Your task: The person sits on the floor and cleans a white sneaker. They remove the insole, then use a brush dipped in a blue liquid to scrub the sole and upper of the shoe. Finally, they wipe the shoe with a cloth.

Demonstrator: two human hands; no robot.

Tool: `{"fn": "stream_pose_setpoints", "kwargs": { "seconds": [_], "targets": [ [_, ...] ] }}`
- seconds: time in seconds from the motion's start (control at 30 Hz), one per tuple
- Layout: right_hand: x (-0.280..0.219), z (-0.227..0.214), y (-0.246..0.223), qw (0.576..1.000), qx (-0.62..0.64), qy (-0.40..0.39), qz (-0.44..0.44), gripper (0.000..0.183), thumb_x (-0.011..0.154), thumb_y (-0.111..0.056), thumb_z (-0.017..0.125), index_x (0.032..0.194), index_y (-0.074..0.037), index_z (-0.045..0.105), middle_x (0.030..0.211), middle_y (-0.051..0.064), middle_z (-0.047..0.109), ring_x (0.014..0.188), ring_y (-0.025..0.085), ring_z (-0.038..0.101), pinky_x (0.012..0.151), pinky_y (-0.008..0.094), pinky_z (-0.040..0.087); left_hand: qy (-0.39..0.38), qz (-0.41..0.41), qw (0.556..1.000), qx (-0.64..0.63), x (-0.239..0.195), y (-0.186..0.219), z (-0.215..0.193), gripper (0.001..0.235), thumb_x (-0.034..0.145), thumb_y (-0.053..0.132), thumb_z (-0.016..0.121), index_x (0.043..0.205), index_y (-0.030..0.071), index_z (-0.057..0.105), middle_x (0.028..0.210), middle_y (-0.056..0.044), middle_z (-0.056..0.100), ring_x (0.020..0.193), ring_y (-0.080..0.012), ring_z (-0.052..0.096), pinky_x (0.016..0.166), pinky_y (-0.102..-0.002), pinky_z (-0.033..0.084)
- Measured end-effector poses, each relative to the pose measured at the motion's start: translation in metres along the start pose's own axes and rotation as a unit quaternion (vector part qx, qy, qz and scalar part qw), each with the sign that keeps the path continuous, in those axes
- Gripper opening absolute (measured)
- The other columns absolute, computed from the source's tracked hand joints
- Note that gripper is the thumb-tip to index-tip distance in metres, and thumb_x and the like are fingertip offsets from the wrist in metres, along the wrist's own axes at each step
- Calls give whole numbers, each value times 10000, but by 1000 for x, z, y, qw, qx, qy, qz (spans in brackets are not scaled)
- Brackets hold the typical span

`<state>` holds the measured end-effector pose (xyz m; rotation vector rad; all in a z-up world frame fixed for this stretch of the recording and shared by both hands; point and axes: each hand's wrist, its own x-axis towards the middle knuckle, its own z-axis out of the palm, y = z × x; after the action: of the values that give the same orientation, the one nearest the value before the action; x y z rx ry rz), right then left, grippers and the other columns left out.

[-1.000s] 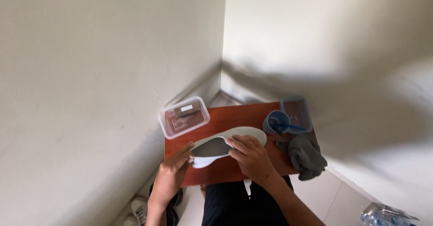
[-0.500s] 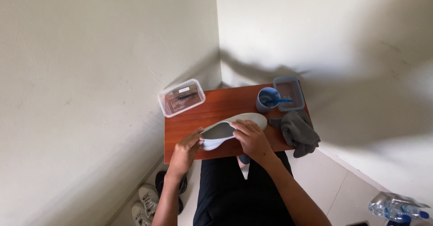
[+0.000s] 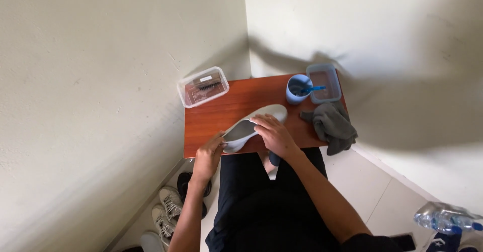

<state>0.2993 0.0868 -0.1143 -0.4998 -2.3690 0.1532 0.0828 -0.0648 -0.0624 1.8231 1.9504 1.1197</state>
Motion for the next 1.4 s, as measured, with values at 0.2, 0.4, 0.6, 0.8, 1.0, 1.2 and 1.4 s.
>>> {"fn": "stream_pose_setpoints", "kwargs": {
  "seconds": [0.2,0.4,0.6,0.8,1.0,1.2,1.4],
  "targets": [
    [5,10,11,1000,-13,-4,-5,77,873,9,666,940,-29,670,1384,66,631,1293,270,588,1098,442,462,19,-9,995,98,-13,3,23,82,911,173,744,986,163,715,1208,-33,748,998,-287,737,784,-439,605],
    [6,21,16,999,-16,6,28,217,815,82,678,988,-48,686,1450,69,580,1338,282,544,1112,456,448,7,-16,992,121,-17,10,41,157,829,252,810,901,173,695,1147,39,685,1070,-210,675,753,-367,619],
    [2,23,17,992,92,29,81,270,807,181,599,1000,0,656,1403,120,595,1330,344,548,1115,459,459,-23,5,996,87,-9,20,60,202,804,310,845,859,176,705,1045,64,654,1069,-181,637,720,-332,610],
    [-11,22,18,967,215,60,123,289,832,99,657,1072,-61,637,1425,150,570,1349,382,518,1107,491,445,-58,-1,998,3,5,36,72,305,783,324,860,919,111,689,1195,-12,618,1086,-253,593,763,-394,615],
    [-20,4,-12,952,288,0,107,833,746,-474,900,1416,-125,549,1592,173,327,1481,472,224,1200,596,197,-84,-4,993,-81,13,25,89,792,700,136,867,1373,36,462,1424,-158,365,1185,-384,431,1020,-470,468],
    [-18,18,-7,962,208,-81,155,1040,634,-678,880,1447,-169,477,1454,157,384,1388,551,202,1141,636,172,-153,-53,979,-126,18,41,86,1266,549,217,892,1545,-48,157,1586,-276,126,1178,-421,334,1009,-489,315],
    [-22,34,-5,966,146,-122,177,800,712,-741,767,1346,-306,548,1451,14,425,1417,467,188,1067,597,238,-203,-115,964,-130,30,55,70,1383,483,411,945,1591,9,222,1510,-184,230,1209,-334,351,1036,-407,332]
  ]
}}
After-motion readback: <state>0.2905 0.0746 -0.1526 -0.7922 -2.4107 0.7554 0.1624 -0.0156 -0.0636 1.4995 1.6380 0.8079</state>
